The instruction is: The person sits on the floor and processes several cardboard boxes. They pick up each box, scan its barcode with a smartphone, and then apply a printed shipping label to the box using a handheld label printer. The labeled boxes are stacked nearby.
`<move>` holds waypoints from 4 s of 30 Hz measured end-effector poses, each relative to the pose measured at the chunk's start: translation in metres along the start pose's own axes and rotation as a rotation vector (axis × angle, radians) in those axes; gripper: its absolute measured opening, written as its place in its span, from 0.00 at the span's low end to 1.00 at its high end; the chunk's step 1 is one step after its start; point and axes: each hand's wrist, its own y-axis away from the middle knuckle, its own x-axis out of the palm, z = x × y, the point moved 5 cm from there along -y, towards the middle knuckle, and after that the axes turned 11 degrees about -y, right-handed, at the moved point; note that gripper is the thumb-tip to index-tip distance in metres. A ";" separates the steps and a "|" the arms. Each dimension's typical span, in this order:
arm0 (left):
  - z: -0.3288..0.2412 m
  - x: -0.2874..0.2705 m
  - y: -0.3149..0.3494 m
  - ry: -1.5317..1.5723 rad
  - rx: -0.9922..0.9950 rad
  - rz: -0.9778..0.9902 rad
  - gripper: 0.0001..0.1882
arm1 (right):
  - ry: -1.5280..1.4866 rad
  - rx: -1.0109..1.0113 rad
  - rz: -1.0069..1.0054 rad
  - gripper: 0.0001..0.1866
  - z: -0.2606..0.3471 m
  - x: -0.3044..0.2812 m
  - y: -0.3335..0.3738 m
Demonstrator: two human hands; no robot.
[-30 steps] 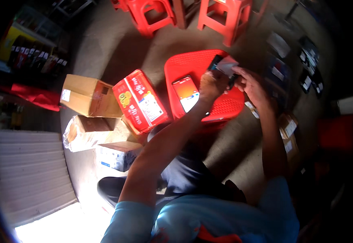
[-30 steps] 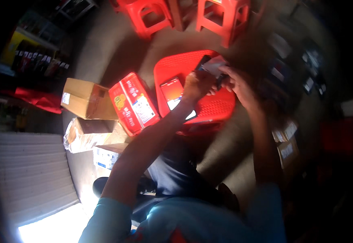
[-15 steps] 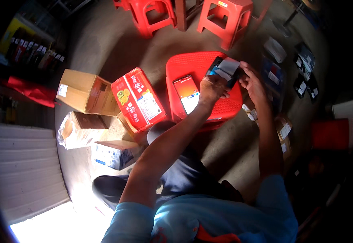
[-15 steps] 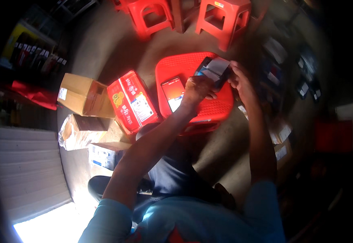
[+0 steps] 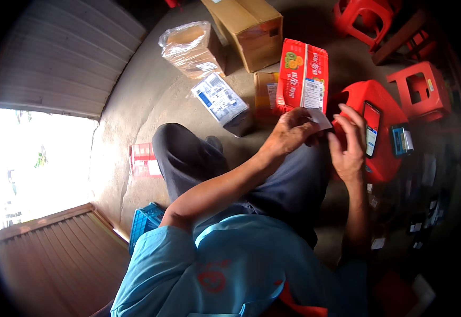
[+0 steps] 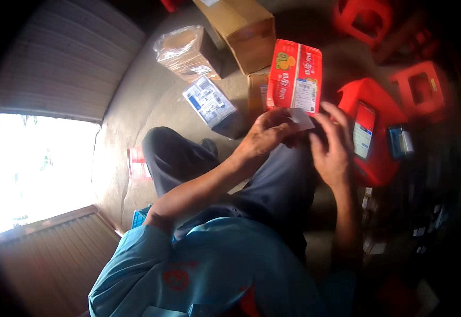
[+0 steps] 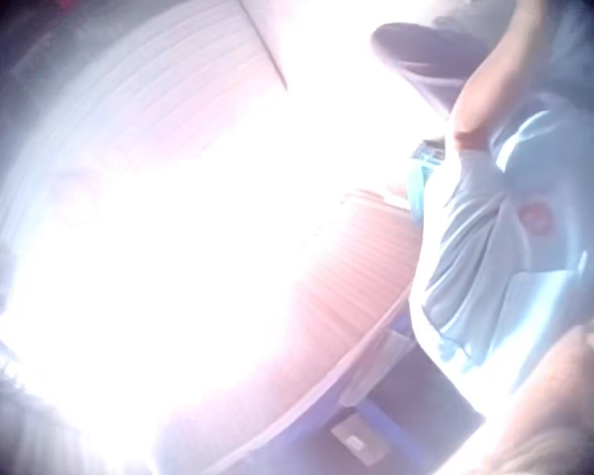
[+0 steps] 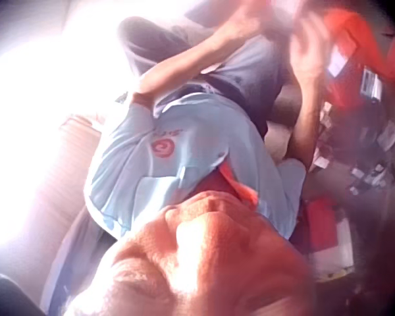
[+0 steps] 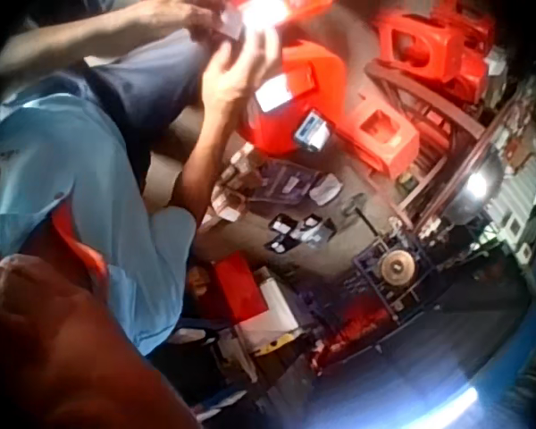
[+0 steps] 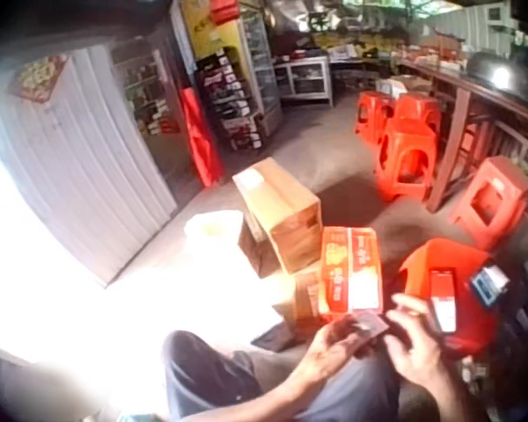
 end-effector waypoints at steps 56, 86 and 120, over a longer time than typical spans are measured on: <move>0.061 -0.307 0.012 -1.445 0.169 -0.831 0.45 | -1.073 0.810 -0.152 0.42 -0.093 0.350 -0.028; 0.055 -0.447 0.093 -1.042 -0.095 -0.721 0.37 | -0.628 1.157 -0.130 0.42 -0.259 0.486 0.093; -0.022 -0.522 0.244 -0.179 0.446 -1.439 0.26 | -0.787 0.621 0.382 0.42 -0.110 0.533 -0.093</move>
